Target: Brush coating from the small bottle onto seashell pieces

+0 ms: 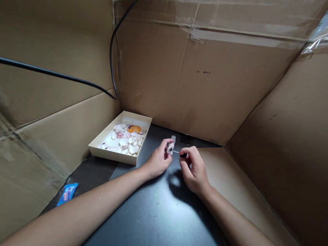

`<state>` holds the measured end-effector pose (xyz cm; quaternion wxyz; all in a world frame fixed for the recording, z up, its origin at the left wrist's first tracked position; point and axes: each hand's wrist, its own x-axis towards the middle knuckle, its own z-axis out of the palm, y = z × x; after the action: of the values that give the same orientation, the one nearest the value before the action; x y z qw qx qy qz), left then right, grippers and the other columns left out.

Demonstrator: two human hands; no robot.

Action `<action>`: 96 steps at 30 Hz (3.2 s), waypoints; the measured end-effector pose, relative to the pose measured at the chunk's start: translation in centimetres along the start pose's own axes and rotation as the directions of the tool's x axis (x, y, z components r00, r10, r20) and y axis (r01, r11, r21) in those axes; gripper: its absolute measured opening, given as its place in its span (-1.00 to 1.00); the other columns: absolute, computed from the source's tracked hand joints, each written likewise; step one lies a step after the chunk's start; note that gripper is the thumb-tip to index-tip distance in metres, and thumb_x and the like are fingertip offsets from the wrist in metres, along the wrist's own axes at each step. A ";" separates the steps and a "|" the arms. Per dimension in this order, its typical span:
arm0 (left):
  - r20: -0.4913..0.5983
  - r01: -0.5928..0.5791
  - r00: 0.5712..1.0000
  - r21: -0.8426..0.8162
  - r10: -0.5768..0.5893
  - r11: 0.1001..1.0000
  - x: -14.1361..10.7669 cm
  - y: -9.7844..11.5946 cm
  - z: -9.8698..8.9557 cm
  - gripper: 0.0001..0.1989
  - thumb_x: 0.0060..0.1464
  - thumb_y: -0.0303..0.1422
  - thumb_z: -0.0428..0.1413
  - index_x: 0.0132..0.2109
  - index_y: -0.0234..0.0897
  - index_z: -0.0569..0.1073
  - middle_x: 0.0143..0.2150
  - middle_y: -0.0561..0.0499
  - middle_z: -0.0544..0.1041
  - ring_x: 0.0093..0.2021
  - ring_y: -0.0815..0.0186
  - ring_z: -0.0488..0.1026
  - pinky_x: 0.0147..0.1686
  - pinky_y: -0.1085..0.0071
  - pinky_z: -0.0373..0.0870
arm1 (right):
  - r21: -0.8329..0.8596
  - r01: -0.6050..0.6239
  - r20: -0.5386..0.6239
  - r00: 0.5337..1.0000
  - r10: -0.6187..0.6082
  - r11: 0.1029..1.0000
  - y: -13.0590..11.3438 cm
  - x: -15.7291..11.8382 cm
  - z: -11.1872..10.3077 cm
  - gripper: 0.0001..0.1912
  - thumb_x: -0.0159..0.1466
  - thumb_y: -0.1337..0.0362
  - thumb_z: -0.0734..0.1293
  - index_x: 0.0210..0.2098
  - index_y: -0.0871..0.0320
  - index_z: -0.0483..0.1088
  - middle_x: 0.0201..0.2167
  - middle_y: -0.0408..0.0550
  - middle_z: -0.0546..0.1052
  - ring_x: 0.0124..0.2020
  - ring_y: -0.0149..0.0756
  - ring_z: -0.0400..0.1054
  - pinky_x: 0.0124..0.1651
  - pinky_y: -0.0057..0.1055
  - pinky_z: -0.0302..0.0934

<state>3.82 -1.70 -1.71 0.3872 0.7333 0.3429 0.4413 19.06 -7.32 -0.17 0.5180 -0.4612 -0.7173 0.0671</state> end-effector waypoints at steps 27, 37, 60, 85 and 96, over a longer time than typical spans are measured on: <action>0.014 0.018 1.000 -0.060 -0.017 0.998 0.0 0.1 0.1 -0.52 0.02 -0.50 0.05 0.10 -0.27 0.16 -0.26 0.04 0.38 -0.33 0.44 0.35 -0.29 0.50 0.31 | -0.003 -0.024 -0.056 0.998 0.023 1.000 0.1 0.0 0.1 -0.87 0.25 0.35 0.24 -0.18 0.12 0.33 -0.44 -0.19 0.27 -0.50 -0.44 0.16 -0.41 -0.46 0.11; 0.011 0.004 1.000 -0.063 -0.003 0.998 0.1 0.2 0.1 -0.54 0.02 -0.53 0.04 0.08 -0.26 0.18 -0.29 0.07 0.34 -0.36 0.46 0.31 -0.32 0.52 0.27 | 0.003 -0.040 -0.072 0.997 0.040 0.999 0.2 -0.1 0.1 -0.85 0.27 0.33 0.25 -0.15 0.12 0.33 -0.45 -0.20 0.27 -0.53 -0.46 0.15 -0.43 -0.47 0.10; 0.006 0.043 0.999 -0.105 -0.043 0.994 -0.1 0.3 0.0 -0.59 0.01 -0.51 0.05 0.03 -0.25 0.20 -0.27 0.07 0.35 -0.29 0.43 0.36 -0.24 0.49 0.31 | -0.027 -0.023 -0.070 0.997 0.021 0.999 0.1 0.0 0.1 -0.85 0.24 0.36 0.24 -0.18 0.12 0.34 -0.45 -0.19 0.25 -0.52 -0.44 0.14 -0.43 -0.46 0.10; -0.003 0.012 1.000 -0.061 -0.012 0.998 -0.1 0.5 0.0 -0.62 -0.01 -0.51 0.06 0.00 -0.24 0.24 -0.34 0.11 0.32 -0.37 0.44 0.29 -0.29 0.50 0.26 | -0.014 -0.035 -0.066 0.997 0.034 0.999 0.2 0.0 0.1 -0.86 0.26 0.33 0.23 -0.17 0.12 0.33 -0.46 -0.19 0.26 -0.52 -0.43 0.14 -0.44 -0.46 0.09; -0.013 0.022 1.000 -0.076 -0.023 0.997 -0.1 0.4 0.0 -0.62 -0.03 -0.53 0.05 -0.02 -0.24 0.24 -0.32 0.10 0.33 -0.33 0.43 0.33 -0.26 0.50 0.28 | -0.020 -0.019 -0.032 0.999 0.018 1.000 0.0 0.0 -0.1 -0.87 0.26 0.34 0.23 -0.19 0.11 0.34 -0.45 -0.19 0.25 -0.51 -0.42 0.14 -0.42 -0.46 0.10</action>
<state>3.86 -1.96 -1.35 0.4172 0.7111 0.3367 0.4548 19.10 -7.36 -0.14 0.5241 -0.4741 -0.7052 0.0571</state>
